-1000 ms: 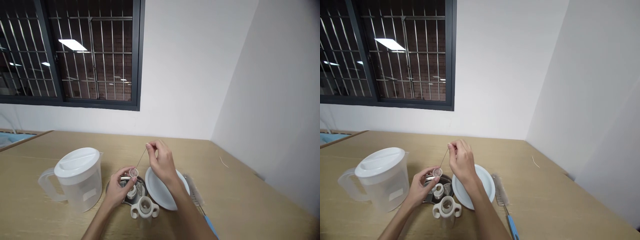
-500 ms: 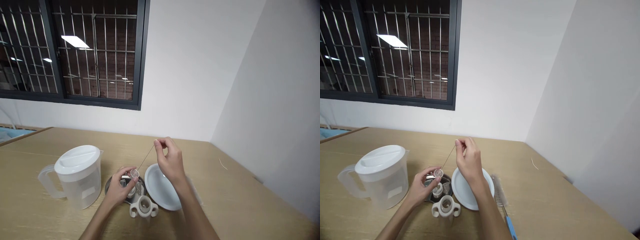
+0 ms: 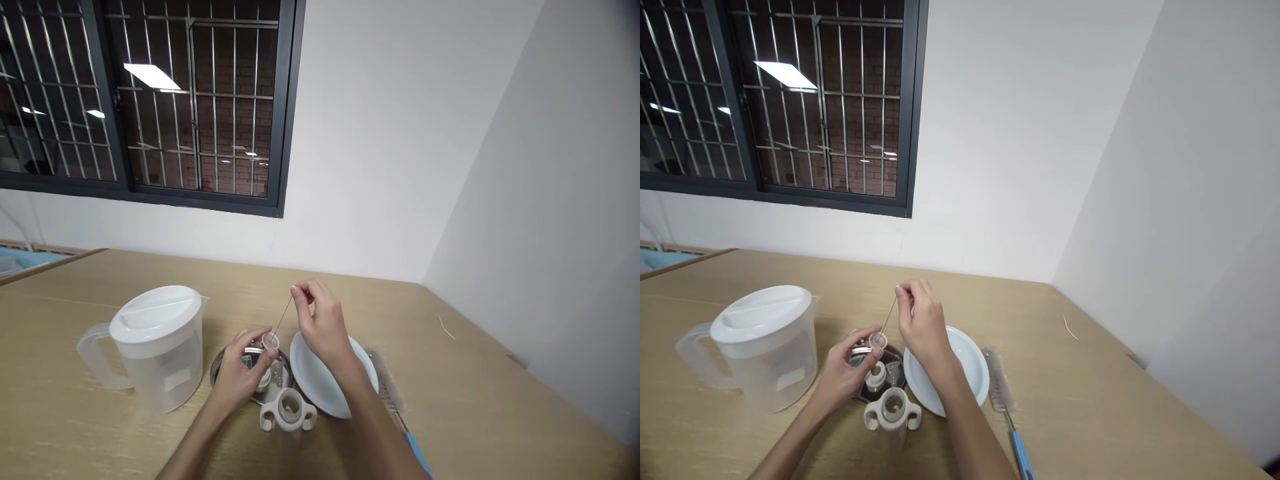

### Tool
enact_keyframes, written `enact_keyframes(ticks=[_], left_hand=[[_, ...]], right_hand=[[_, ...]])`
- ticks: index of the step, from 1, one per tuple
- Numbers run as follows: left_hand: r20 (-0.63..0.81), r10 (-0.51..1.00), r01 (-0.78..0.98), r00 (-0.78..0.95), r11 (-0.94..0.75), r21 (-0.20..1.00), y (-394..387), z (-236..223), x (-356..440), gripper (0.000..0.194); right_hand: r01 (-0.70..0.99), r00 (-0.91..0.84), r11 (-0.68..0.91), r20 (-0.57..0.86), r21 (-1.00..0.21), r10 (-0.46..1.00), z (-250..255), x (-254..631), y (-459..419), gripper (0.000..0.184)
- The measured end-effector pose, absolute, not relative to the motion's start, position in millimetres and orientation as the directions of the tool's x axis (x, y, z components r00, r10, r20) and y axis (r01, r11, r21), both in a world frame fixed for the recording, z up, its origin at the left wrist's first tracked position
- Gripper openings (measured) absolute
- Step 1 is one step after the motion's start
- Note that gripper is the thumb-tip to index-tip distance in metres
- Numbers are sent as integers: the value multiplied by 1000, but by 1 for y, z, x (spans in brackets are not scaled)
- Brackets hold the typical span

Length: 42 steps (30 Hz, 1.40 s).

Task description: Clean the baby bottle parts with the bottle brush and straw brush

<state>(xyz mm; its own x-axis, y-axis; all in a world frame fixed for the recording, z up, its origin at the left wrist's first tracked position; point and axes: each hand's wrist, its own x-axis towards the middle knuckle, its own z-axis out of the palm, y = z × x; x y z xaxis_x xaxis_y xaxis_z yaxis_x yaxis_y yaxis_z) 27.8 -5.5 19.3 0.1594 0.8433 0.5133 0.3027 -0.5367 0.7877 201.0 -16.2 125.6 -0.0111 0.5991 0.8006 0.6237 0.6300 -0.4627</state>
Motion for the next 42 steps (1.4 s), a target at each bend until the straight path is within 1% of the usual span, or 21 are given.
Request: enact_keyframes(ticks=[6, 18, 24, 30, 37, 42], left_hand=[[524, 844, 284, 112, -533, 797, -3, 16, 30, 41], [526, 843, 291, 113, -535, 793, -5, 12, 32, 39], [544, 835, 299, 81, -541, 786, -1, 9, 30, 40], [544, 836, 251, 68, -543, 802, 1, 5, 30, 41], [543, 840, 213, 25, -535, 818, 3, 6, 30, 41], [540, 841, 247, 27, -529, 812, 1, 9, 30, 41]], right_hand=[[623, -75, 634, 772, -458, 631, 120, 196, -14, 16], [667, -206, 615, 689, -421, 695, 119, 192, -17, 17], [673, -245, 618, 666, -406, 704, 121, 194, -18, 14], [688, -294, 610, 617, -394, 730, 114, 191, -16, 14], [756, -274, 554, 600, -348, 751, 111, 187, -14, 13], [769, -277, 539, 582, -342, 765, 110, 188, -14, 14]])
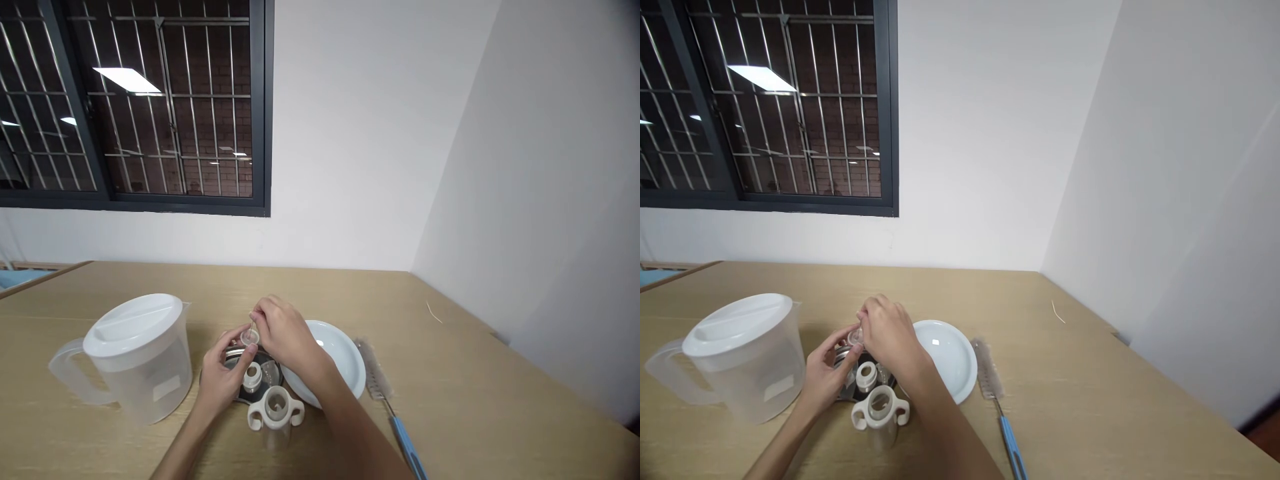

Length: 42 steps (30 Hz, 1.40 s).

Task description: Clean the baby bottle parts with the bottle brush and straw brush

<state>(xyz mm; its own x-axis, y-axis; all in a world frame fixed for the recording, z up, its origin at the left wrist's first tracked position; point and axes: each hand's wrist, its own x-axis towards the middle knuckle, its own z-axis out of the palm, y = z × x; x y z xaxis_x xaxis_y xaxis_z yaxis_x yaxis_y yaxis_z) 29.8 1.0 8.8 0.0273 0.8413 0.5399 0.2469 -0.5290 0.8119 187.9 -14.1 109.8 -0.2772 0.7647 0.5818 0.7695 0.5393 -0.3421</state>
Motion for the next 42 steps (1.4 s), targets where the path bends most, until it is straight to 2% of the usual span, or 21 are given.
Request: enact_keyframes(ticks=[7, 18, 42], left_hand=[[556, 831, 259, 33, -544, 798, 4, 5, 29, 39], [553, 830, 261, 77, -552, 792, 1, 8, 29, 37], [539, 834, 291, 117, -548, 784, -2, 14, 26, 37]], right_hand=[[771, -288, 539, 569, -340, 771, 112, 194, -15, 14], [763, -221, 567, 699, -310, 680, 121, 197, -19, 13], [742, -138, 587, 782, -325, 608, 126, 199, -22, 15]])
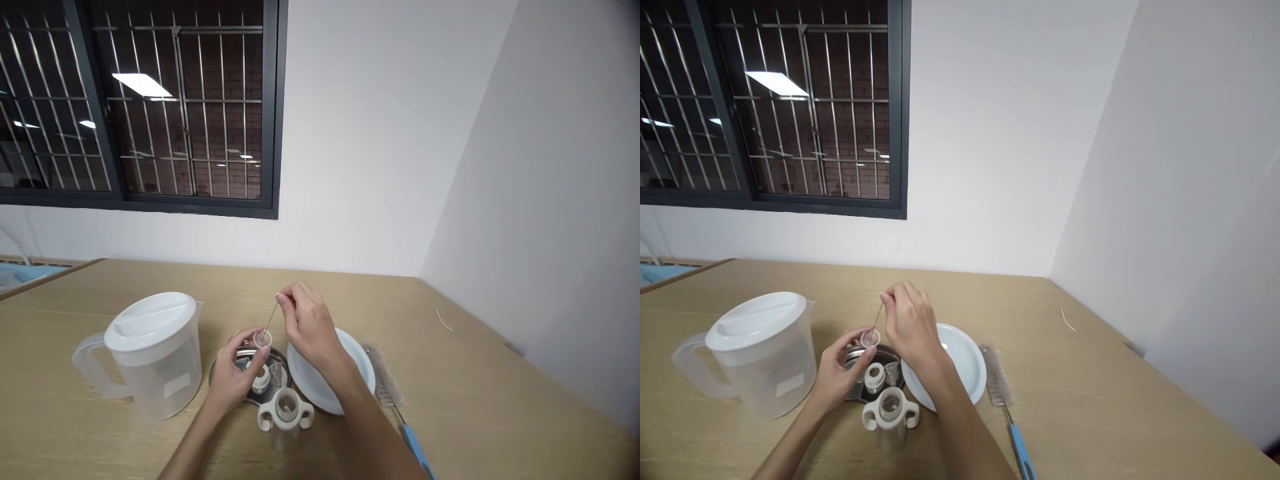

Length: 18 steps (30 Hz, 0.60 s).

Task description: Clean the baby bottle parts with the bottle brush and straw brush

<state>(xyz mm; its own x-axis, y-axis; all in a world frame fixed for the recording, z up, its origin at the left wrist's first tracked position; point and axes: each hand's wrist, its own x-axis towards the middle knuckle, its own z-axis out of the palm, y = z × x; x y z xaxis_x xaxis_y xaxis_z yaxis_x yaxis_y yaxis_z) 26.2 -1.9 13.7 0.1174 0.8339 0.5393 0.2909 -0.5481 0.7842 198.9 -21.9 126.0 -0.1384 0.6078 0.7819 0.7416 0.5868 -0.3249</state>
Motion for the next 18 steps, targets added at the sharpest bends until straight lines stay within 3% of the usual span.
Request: enact_keyframes(ticks=[18], left_hand=[[524, 839, 278, 151, -544, 792, -6, 20, 27, 39]], right_hand=[[742, -79, 582, 818, -333, 570, 128, 200, -23, 17]])
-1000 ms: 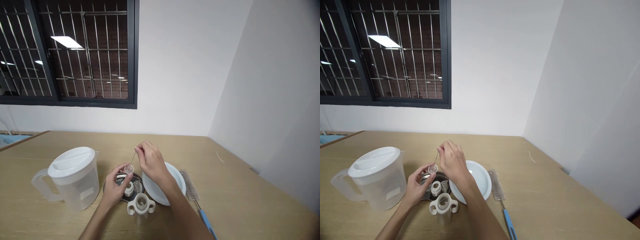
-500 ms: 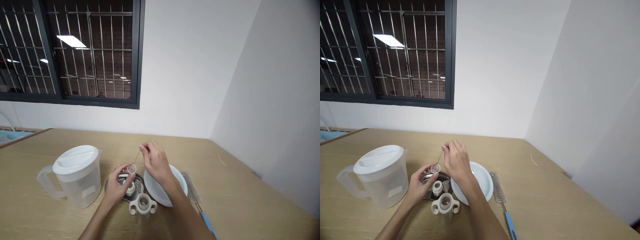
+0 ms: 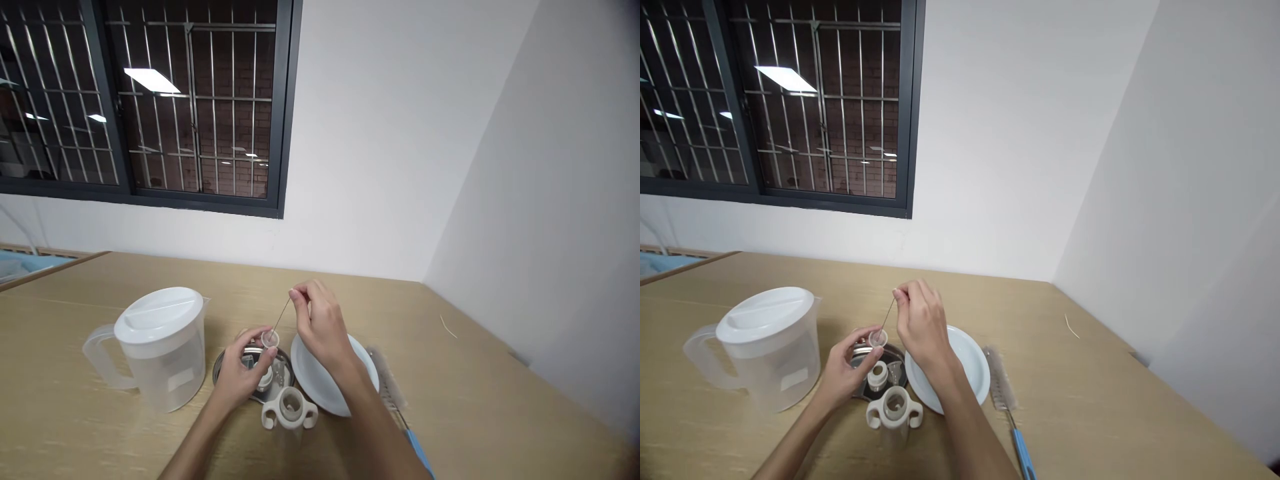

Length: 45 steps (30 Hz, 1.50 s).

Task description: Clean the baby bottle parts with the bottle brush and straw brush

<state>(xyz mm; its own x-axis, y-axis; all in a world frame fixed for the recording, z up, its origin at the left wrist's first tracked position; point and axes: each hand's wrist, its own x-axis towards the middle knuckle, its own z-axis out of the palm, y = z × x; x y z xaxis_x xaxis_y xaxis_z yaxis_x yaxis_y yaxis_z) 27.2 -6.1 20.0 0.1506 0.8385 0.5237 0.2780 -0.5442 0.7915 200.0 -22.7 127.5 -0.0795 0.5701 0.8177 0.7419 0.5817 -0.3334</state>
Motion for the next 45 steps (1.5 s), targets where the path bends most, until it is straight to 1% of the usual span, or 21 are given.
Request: enact_keyframes(ticks=[5, 19, 28, 45], left_hand=[[526, 834, 303, 166, -551, 778, -8, 21, 28, 38], [548, 814, 308, 192, -580, 754, -9, 22, 30, 36], [550, 818, 302, 170, -575, 761, -10, 24, 31, 34], [576, 801, 330, 165, -595, 733, -11, 25, 32, 34]], right_hand=[[744, -79, 583, 824, -326, 561, 129, 199, -25, 17], [709, -3, 607, 858, -360, 513, 134, 201, -29, 17], [707, 20, 604, 864, -368, 503, 133, 202, -30, 16], [693, 70, 621, 892, -366, 447, 135, 201, -29, 15]])
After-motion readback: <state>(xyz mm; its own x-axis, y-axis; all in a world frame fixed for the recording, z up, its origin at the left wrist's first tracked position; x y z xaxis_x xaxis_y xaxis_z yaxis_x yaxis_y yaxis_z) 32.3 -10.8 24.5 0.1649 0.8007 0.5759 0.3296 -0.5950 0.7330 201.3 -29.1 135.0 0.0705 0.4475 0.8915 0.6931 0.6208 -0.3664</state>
